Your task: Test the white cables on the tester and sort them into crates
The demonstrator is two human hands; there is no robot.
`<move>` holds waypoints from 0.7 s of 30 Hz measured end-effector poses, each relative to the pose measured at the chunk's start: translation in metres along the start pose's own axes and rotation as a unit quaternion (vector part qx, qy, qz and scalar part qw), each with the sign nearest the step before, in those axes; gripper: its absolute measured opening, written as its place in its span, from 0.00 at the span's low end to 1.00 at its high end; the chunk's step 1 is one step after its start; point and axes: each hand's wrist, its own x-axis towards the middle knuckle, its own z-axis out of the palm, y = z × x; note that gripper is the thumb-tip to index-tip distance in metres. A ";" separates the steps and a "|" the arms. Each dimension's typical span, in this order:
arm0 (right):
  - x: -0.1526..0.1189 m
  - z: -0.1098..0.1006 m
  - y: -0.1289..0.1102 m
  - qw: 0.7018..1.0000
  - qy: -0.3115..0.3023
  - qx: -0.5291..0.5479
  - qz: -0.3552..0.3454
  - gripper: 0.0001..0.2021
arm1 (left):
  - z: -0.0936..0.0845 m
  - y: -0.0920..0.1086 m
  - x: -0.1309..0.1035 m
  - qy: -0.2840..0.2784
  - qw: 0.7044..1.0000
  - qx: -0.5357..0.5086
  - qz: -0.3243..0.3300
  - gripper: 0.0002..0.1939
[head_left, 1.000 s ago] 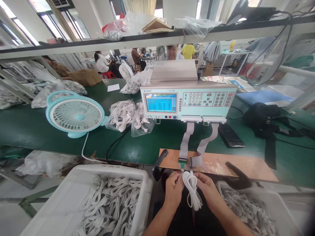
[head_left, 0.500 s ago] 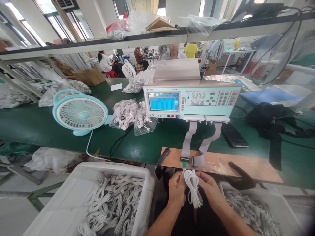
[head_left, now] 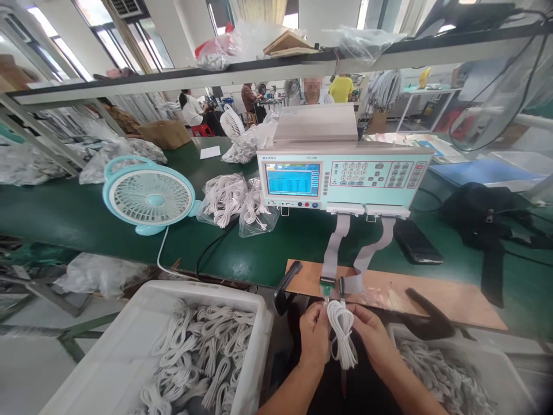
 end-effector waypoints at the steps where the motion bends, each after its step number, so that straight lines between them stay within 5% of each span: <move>1: 0.001 0.000 0.001 1.000 -0.003 0.007 0.003 0.13 | -0.001 -0.001 0.000 -0.004 1.000 0.003 0.002 0.18; 10: 0.000 0.009 0.006 0.998 0.011 0.063 -0.004 0.13 | -0.002 0.010 0.007 -0.039 0.996 0.067 -0.032 0.24; 21: -0.002 0.018 0.000 0.996 0.045 0.054 -0.046 0.17 | 0.001 -0.002 0.016 0.029 0.998 0.036 -0.032 0.24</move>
